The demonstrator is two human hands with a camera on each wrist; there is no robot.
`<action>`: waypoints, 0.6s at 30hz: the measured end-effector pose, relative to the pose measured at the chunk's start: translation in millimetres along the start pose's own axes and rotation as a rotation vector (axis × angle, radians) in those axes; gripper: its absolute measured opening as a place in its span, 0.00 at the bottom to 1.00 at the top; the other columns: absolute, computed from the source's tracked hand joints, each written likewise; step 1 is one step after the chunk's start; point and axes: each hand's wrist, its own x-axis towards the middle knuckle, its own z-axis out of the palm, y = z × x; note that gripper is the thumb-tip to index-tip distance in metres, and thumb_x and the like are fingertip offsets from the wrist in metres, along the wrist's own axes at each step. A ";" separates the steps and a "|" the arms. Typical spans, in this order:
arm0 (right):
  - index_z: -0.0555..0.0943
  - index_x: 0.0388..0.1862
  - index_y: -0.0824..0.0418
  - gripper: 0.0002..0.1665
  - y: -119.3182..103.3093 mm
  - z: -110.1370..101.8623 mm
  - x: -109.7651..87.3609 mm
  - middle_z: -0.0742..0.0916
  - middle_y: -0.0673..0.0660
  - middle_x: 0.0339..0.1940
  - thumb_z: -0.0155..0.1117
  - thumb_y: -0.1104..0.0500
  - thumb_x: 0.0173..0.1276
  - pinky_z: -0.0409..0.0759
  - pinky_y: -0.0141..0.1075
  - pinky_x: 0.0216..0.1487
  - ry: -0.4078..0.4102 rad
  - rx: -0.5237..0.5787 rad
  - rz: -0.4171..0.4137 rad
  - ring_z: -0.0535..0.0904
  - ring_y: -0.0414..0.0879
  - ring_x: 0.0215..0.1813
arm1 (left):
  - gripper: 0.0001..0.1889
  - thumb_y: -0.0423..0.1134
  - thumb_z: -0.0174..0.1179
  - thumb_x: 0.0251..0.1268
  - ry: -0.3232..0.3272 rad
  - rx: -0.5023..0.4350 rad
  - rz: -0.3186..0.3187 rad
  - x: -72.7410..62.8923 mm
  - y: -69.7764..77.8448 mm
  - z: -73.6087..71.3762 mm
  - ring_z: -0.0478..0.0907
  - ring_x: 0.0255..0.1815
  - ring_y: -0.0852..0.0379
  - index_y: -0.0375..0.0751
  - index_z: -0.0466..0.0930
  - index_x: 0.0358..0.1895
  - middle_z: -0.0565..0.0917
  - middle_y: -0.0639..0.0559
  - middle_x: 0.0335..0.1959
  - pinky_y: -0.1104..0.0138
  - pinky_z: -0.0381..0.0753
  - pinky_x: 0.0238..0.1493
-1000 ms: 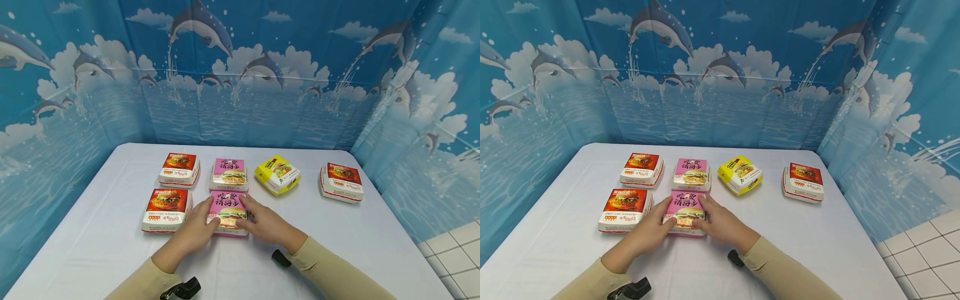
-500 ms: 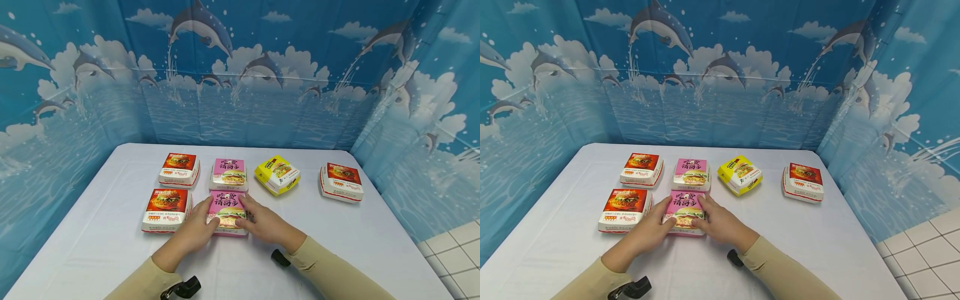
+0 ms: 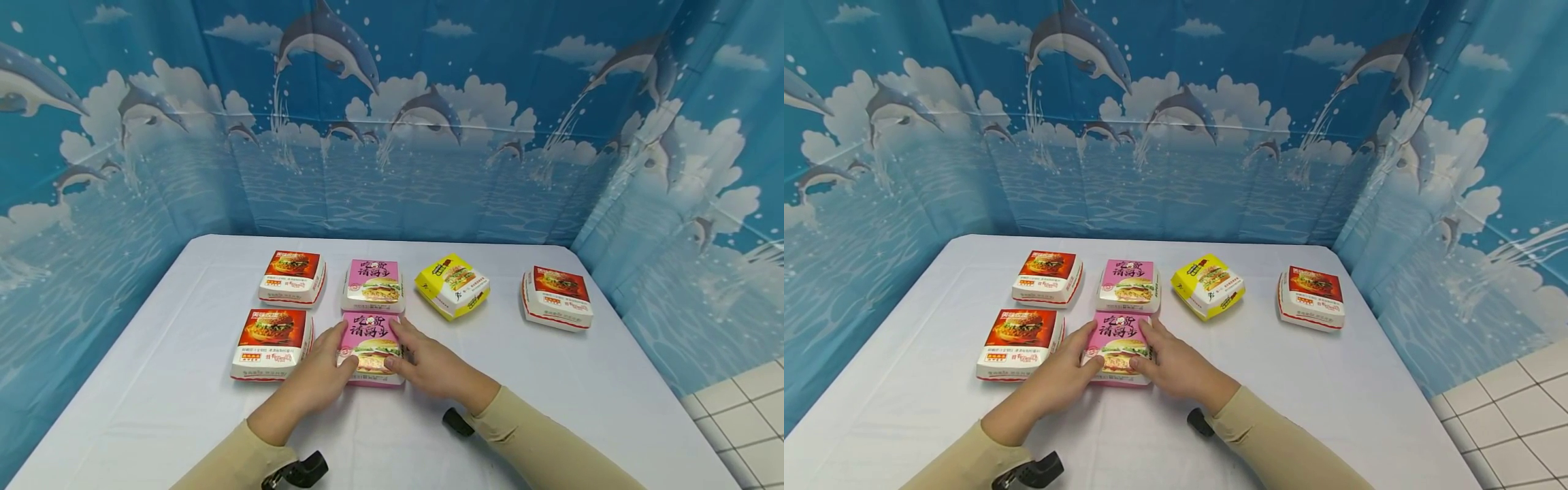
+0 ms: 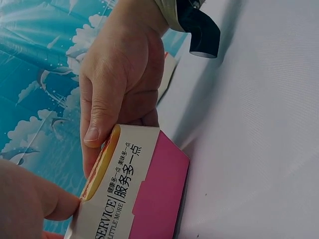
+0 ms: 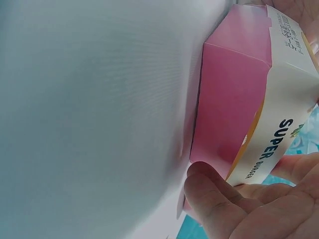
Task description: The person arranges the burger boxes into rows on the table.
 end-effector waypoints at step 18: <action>0.54 0.88 0.50 0.49 -0.5 -0.1 -1.5 0.54 0.53 0.90 0.64 0.40 0.77 0.60 0.55 0.84 -0.002 -0.004 -0.005 0.51 0.53 0.89 | 0.37 0.45 0.56 0.79 0.004 0.002 0.008 -0.7 -0.2 0.1 0.56 0.85 0.36 0.40 0.55 0.85 0.60 0.36 0.84 0.37 0.58 0.82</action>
